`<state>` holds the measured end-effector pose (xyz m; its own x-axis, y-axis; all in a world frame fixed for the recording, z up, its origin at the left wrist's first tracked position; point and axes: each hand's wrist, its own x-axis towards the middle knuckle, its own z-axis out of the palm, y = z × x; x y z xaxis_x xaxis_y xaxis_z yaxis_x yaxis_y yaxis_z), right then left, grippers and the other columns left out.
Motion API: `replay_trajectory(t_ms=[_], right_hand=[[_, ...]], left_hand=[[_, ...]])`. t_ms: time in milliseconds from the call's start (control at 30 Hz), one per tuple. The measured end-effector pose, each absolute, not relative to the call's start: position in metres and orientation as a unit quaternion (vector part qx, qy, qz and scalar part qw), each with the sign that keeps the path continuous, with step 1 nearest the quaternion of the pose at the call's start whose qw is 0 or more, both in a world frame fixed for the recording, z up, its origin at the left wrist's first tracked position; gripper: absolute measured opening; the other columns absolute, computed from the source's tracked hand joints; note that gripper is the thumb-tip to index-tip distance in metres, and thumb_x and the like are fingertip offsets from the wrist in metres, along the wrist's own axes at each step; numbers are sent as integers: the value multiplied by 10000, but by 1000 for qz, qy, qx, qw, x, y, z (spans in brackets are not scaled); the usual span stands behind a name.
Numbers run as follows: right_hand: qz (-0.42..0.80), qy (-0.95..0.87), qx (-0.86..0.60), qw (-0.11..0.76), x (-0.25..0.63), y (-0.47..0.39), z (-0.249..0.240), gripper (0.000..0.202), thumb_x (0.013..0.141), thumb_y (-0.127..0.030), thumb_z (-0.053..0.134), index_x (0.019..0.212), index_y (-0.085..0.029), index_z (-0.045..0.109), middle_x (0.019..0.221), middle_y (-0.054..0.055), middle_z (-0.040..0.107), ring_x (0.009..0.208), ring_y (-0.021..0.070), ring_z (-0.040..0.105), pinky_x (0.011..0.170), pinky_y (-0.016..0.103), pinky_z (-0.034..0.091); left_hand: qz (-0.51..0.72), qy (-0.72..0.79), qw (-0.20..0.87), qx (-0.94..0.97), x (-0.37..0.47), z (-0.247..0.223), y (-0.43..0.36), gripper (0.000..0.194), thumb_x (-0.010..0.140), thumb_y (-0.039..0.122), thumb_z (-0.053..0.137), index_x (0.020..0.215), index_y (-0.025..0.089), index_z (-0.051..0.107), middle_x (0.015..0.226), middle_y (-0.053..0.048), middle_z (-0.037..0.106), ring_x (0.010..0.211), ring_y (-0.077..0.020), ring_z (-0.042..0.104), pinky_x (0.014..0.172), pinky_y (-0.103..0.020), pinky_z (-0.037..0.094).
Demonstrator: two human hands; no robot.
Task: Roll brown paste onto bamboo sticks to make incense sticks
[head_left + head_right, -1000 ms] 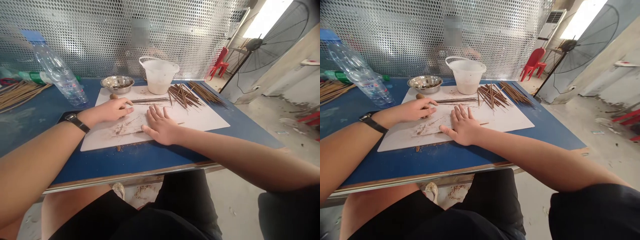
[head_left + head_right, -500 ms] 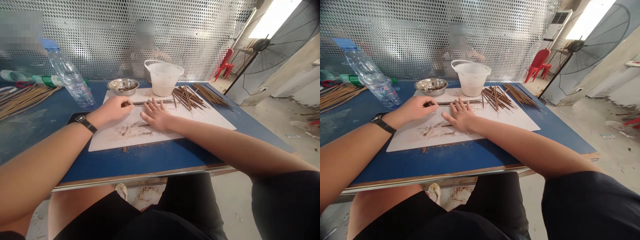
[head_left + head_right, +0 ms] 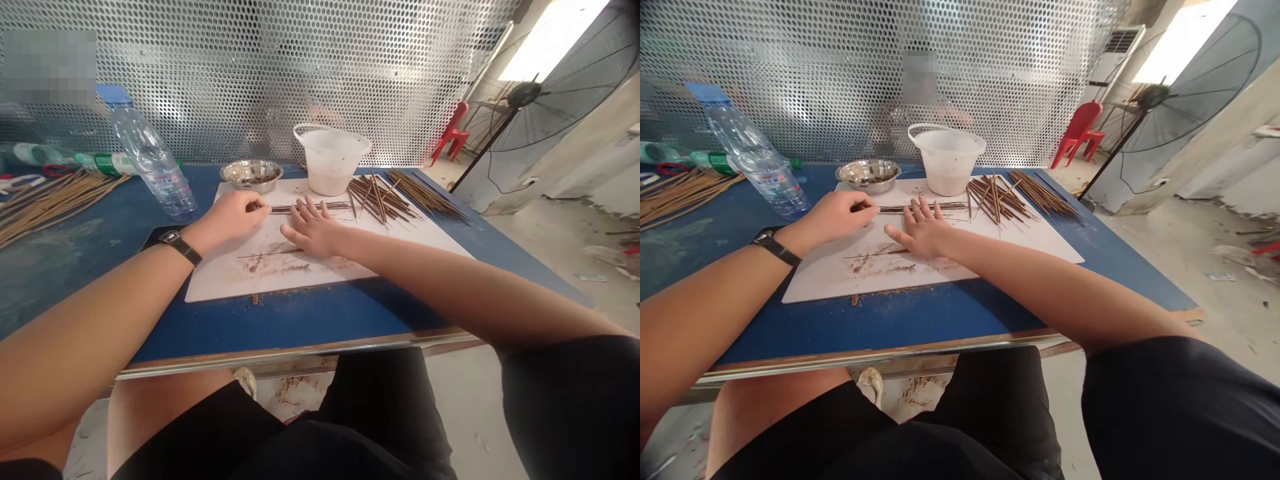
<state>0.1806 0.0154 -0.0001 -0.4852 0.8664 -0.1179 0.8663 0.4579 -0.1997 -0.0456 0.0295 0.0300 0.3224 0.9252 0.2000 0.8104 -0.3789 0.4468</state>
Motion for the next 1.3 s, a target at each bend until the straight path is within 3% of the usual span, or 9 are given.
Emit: replay_trajectory(t_ms=[233, 533, 700, 900, 1067, 1300], right_hand=[[123, -845, -520, 7, 152, 13, 0, 1172, 1023, -848, 2, 1789, 38, 38, 1873, 228, -69, 1724, 395, -184, 1382, 649, -66], [149, -875, -458, 49, 168, -70, -7, 1203, 1024, -856, -3, 1773, 69, 166, 1868, 247, 36, 1734, 419, -113, 1398, 645, -34], [132, -861, -486, 65, 153, -25, -7, 1217, 1025, -863, 11, 1764, 95, 139, 1866, 264, -53, 1723, 429, -183, 1391, 623, -65], [130, -846, -515, 53, 140, 22, 2, 1130, 1070, -792, 27, 1762, 97, 110, 1877, 260, -41, 1731, 401, -185, 1394, 576, -82], [152, -865, -477, 32, 150, -25, 1, 1200, 1034, -851, 22, 1764, 97, 120, 1870, 258, -20, 1731, 405, -172, 1393, 598, -85], [183, -875, -444, 56, 154, -69, -5, 1228, 1021, -878, 51, 1758, 94, 192, 1869, 261, 42, 1738, 425, -120, 1399, 603, -69]], left_hand=[[233, 565, 131, 781, -51, 29, 36, 342, 961, 511, 611, 785, 224, 676, 853, -82, 754, 754, -242, 629, 695, -373, 433], [251, 556, 135, 781, -47, 26, 35, 372, 960, 512, 628, 709, 240, 594, 760, -43, 701, 731, -225, 583, 689, -357, 392], [237, 566, 142, 777, -46, 28, 32, 386, 990, 495, 603, 703, 240, 562, 700, -34, 648, 669, -215, 562, 656, -362, 375], [250, 561, 137, 778, -52, 27, 37, 448, 1005, 480, 586, 640, 244, 477, 617, -16, 538, 586, -188, 479, 598, -354, 338], [252, 575, 113, 770, -52, 24, 43, 401, 1000, 470, 578, 672, 241, 543, 646, -14, 601, 611, -194, 526, 634, -354, 366], [268, 574, 127, 763, -50, 22, 45, 437, 1014, 470, 573, 644, 244, 517, 621, -13, 598, 621, -202, 557, 655, -363, 381]])
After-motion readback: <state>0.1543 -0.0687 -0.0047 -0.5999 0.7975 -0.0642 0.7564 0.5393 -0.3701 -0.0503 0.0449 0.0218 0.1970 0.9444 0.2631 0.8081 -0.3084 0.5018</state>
